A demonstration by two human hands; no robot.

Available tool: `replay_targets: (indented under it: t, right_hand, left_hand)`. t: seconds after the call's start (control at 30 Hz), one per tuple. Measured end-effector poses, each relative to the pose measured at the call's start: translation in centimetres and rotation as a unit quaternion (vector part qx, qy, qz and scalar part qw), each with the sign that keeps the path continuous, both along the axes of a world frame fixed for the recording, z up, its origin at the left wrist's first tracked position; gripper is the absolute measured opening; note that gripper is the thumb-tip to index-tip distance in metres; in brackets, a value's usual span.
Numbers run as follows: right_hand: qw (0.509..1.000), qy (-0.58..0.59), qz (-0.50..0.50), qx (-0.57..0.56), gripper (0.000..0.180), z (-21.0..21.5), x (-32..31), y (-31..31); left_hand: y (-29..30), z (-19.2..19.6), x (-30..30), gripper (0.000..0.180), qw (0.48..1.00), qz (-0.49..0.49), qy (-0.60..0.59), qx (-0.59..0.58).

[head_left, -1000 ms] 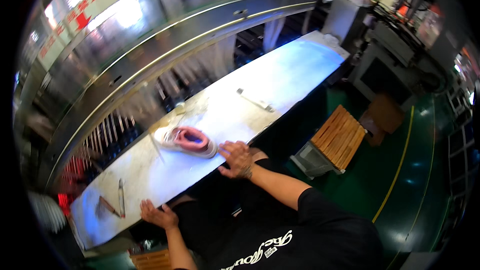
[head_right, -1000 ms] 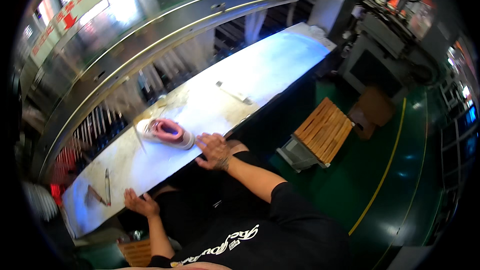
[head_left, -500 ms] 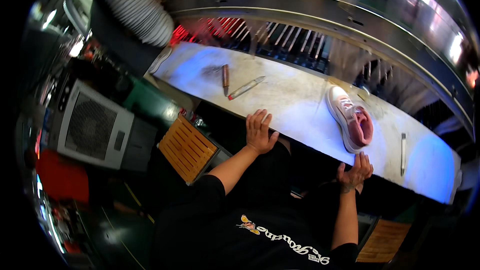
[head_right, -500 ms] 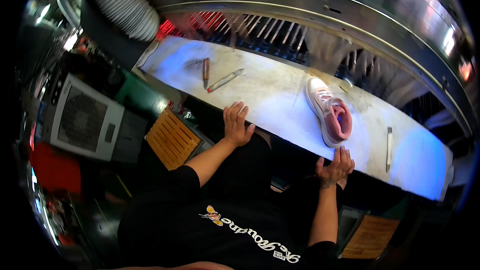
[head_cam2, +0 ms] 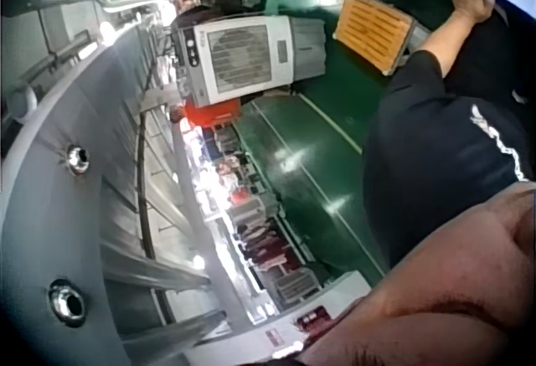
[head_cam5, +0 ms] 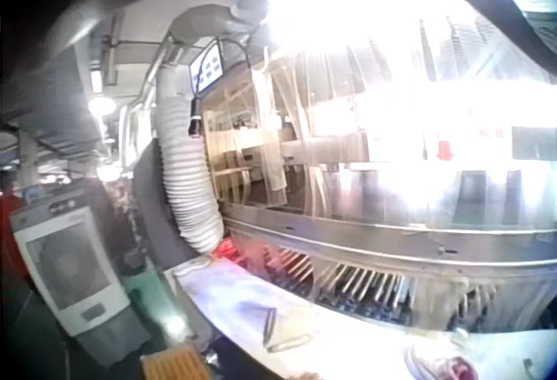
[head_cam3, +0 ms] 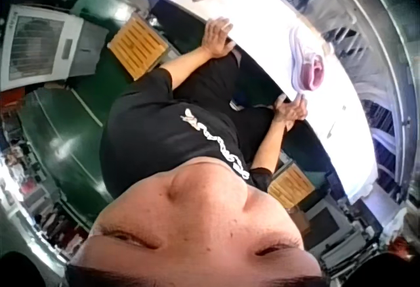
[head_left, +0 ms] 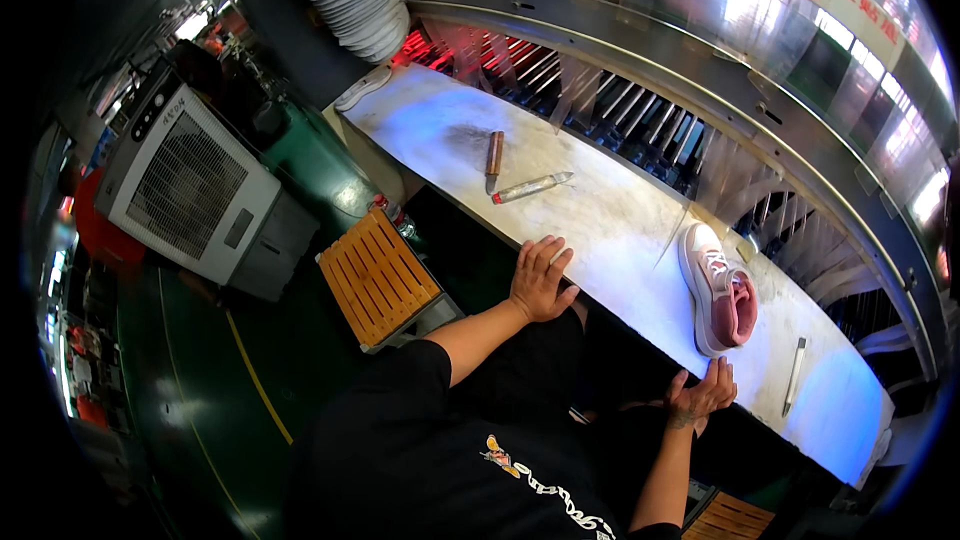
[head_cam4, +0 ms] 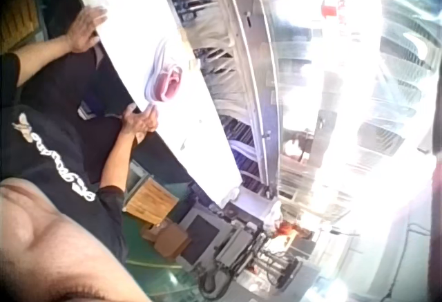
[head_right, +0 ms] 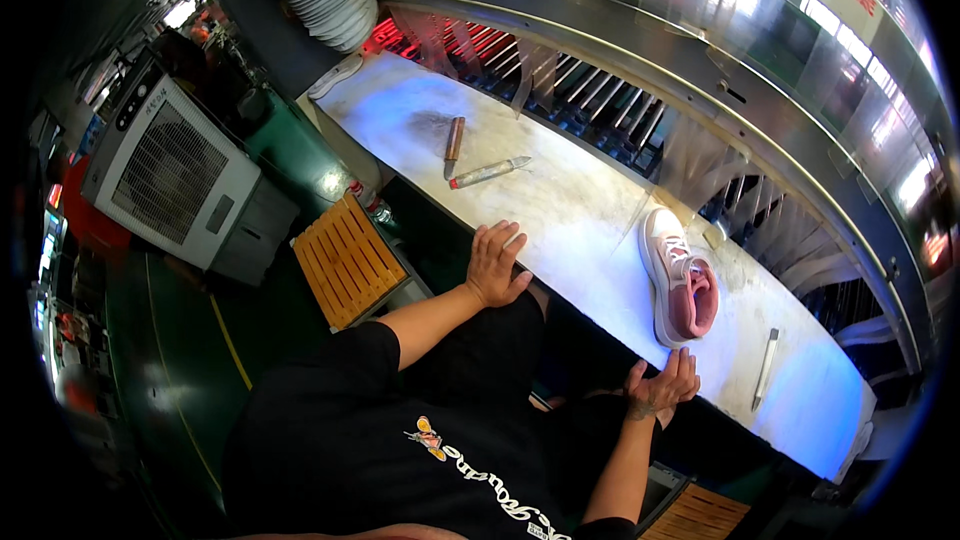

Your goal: The person threads a white shoelace through the eyelets of a pink sneaker, pulling it tight and adjusting the fit. They then receive a white and silver sneaker from a coworker and inspect it by turning it over in their hands.

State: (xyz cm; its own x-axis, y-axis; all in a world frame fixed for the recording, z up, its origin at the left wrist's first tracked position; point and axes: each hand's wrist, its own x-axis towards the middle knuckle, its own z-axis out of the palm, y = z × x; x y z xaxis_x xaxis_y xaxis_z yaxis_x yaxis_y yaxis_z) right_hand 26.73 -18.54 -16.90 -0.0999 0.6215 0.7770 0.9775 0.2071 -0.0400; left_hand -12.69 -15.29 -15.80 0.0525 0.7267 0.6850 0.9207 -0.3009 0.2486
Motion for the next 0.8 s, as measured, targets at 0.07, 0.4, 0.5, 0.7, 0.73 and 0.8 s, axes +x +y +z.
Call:
replay_targets:
  t: [0.07, 0.4, 0.5, 0.7, 0.73, 0.8]
  right_hand:
    - [1.0, -0.002, -0.001, 0.0, 0.061, 0.2, -0.1, 0.0]
    - [1.0, -0.004, 0.024, -0.002, 0.057, 1.5, -0.7, -0.4]
    - [0.999, -0.003, 0.036, -0.005, 0.059, 1.7, -0.6, -0.3]
    - [0.997, 0.066, 0.042, -0.008, 0.067, 0.6, -0.1, 0.0]
    - [0.997, 0.071, 0.04, -0.013, 0.07, 0.5, 0.0, 0.0]
    - [0.997, 0.067, 0.023, -0.016, 0.073, 0.3, -0.2, 0.0]
  left_hand:
    - [0.0, -0.2, -0.1, 0.064, 1.0, 0.0, -0.002, -0.001]
    - [0.2, -0.7, -0.4, 0.066, 1.0, -0.002, -0.009, 0.007]
    - [0.2, -1.1, -0.5, 0.067, 1.0, 0.003, -0.004, 0.008]
    - [1.4, -3.3, -0.6, 0.068, 0.999, 0.001, 0.023, 0.04]
    - [1.6, -3.6, -0.8, 0.067, 0.999, 0.002, 0.038, 0.039]
    - [2.1, -3.9, -1.1, 0.068, 0.996, -0.013, 0.053, 0.065]
